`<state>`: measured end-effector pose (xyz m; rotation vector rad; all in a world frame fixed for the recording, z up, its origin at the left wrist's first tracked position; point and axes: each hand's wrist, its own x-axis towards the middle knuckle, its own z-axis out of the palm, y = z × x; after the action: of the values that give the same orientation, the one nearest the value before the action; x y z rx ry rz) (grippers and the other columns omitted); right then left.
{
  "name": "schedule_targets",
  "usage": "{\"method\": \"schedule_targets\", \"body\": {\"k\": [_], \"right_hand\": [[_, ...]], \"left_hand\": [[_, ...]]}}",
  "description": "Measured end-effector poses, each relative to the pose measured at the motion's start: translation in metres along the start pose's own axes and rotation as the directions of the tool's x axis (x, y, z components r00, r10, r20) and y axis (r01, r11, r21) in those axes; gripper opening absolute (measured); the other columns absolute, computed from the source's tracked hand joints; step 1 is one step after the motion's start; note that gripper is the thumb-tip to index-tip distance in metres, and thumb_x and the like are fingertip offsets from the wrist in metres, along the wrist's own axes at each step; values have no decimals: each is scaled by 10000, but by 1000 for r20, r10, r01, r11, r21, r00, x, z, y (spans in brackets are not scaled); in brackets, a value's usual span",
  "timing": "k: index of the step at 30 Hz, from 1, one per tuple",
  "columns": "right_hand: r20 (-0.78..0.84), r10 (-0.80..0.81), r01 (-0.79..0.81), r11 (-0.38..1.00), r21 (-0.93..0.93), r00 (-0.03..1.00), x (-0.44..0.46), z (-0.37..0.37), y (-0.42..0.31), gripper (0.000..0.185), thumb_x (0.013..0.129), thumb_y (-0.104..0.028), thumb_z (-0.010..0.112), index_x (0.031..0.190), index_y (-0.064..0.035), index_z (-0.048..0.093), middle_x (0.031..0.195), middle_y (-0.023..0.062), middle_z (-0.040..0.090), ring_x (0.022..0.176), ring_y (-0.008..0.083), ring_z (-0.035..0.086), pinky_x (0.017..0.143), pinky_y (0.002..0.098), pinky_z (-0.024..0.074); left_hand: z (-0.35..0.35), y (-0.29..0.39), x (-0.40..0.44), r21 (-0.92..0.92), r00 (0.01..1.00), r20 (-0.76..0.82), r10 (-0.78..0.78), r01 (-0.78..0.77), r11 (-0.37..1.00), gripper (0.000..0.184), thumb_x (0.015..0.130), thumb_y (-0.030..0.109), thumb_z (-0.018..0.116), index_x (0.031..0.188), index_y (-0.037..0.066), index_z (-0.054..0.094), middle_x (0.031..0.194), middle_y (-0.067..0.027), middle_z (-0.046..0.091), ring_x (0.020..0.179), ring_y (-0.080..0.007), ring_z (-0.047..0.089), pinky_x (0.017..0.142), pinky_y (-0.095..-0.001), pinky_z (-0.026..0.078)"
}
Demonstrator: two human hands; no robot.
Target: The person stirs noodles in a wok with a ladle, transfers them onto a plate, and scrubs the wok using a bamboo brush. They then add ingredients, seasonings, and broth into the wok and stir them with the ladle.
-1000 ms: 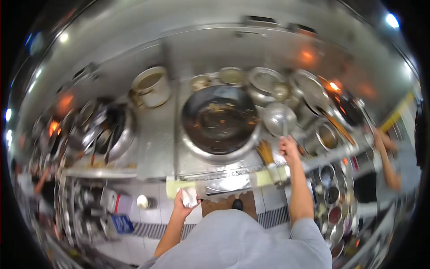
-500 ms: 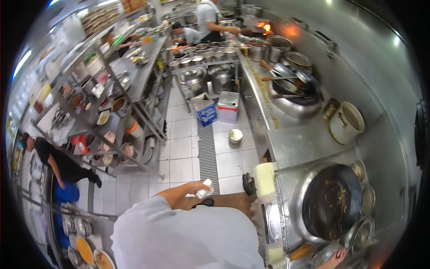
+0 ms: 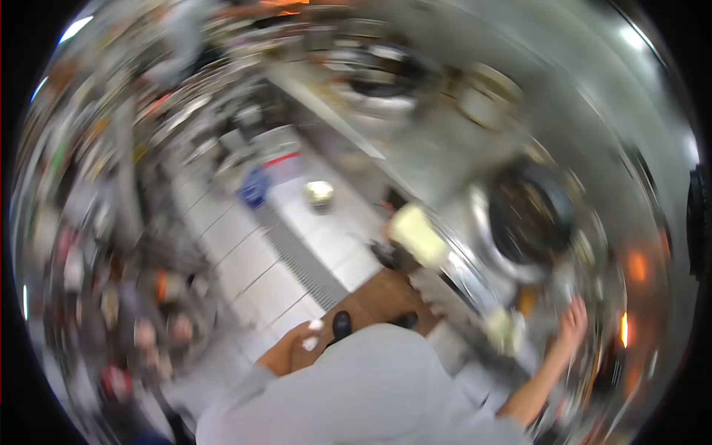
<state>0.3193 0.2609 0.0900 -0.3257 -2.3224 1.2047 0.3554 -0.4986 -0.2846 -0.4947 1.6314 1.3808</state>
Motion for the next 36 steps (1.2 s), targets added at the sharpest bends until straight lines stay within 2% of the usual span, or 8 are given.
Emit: {"method": "schedule_targets", "body": {"k": [3,6,19,21,22,23,28,36], "right_hand": [[593,217,-617,56,785,775,18,-18,-13,115,1012,-119,497,936,-66,564,715,-20,508,466,43,383,381,231,298],[2,751,-719,632,290,660,-4,7,-93,130,986,-200,568,952,-105,486,640,-36,437,432,68,361,361,252,271],[89,743,-726,610,317,663,-69,16,-77,598,945,-192,608,1477,-71,361,710,3,499,453,86,420,348,268,307],[-99,519,-525,812,-253,849,-72,10,18,588,940,-165,615,1476,-99,380,738,16,542,460,87,421,362,274,321],[-135,-222,110,819,-563,966,-69,15,93,581,936,-158,632,1467,-113,403,761,31,577,467,85,425,372,272,328],[-120,594,-603,796,-55,795,-45,23,3,555,945,-186,631,1448,-118,407,757,24,560,473,84,427,374,264,324],[17,654,-377,414,828,756,55,3,64,485,971,-205,580,1411,-140,385,696,-6,495,469,84,415,370,257,317],[-455,629,-655,746,124,630,192,-58,220,412,902,-124,572,1292,-120,442,621,24,478,439,144,434,352,307,323]], "left_hand": [[-16,50,-30,9,997,53,-58,57,998,419,805,271,731,1171,106,610,925,-72,662,771,-216,651,632,-396,553],[-54,18,14,-37,986,106,-128,133,990,495,775,302,767,1206,173,561,976,-82,651,832,-264,654,612,-476,552],[-46,52,16,206,985,93,143,-160,965,407,775,172,734,1115,25,564,895,-112,642,720,-244,643,531,-422,518],[-40,64,12,185,979,78,189,-200,962,395,776,169,720,1105,9,569,890,-121,643,718,-247,643,530,-425,520],[-36,69,8,199,988,71,134,-146,969,401,800,193,715,1125,12,567,916,-128,651,748,-264,652,568,-430,534],[-29,76,9,210,994,63,84,-96,973,407,824,217,711,1146,15,564,941,-135,658,778,-280,661,606,-434,549],[7,103,-30,-554,998,-1,-64,52,831,406,859,240,692,1174,20,561,981,-137,666,825,-298,665,650,-436,554],[54,180,-39,-829,993,-63,101,-108,548,391,931,268,640,1235,39,549,1066,-131,675,923,-334,665,755,-451,564]]}}
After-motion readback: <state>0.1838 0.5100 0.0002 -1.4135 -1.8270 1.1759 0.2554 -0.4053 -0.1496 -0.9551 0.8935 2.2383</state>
